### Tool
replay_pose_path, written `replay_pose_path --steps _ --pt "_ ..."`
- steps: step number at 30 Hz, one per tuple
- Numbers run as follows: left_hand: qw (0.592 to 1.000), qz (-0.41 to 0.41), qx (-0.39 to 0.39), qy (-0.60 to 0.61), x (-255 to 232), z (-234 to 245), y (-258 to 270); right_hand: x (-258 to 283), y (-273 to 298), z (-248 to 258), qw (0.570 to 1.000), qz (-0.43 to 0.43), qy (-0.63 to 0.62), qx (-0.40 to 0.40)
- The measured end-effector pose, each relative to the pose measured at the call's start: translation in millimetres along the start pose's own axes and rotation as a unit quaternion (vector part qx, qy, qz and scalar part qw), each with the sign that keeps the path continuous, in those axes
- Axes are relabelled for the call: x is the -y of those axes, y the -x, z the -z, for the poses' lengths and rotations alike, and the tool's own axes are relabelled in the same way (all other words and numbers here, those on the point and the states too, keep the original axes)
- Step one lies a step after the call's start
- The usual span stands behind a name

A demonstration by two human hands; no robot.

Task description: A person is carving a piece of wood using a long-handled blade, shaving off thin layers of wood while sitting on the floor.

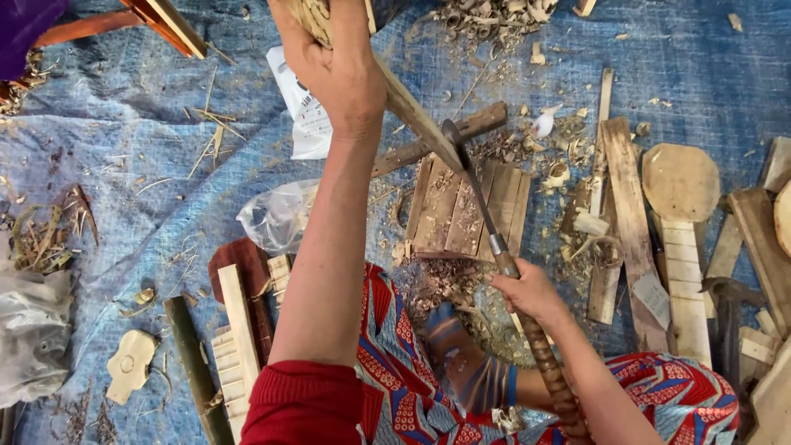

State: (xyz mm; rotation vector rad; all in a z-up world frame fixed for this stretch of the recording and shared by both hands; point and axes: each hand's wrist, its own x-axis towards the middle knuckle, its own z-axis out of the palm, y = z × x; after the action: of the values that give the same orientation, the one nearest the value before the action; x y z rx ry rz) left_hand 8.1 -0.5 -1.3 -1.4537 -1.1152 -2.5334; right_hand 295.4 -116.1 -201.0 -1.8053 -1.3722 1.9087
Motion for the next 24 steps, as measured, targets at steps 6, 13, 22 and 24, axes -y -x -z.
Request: replay_pose_path --steps 6,13,22,24 --pt "1.0 -0.007 0.005 -0.007 2 4 1 26 36 6 0.998 0.028 0.05 -0.009" --pt "1.0 -0.009 -0.005 -0.016 8 -3 1 -2 -6 2 0.996 0.017 0.082 -0.021" --pt "1.0 -0.019 0.002 -0.019 6 1 -1 30 35 5 0.998 0.043 0.039 -0.02" --pt "0.999 -0.014 -0.006 -0.036 11 3 1 32 43 8 0.997 0.057 0.039 -0.042"
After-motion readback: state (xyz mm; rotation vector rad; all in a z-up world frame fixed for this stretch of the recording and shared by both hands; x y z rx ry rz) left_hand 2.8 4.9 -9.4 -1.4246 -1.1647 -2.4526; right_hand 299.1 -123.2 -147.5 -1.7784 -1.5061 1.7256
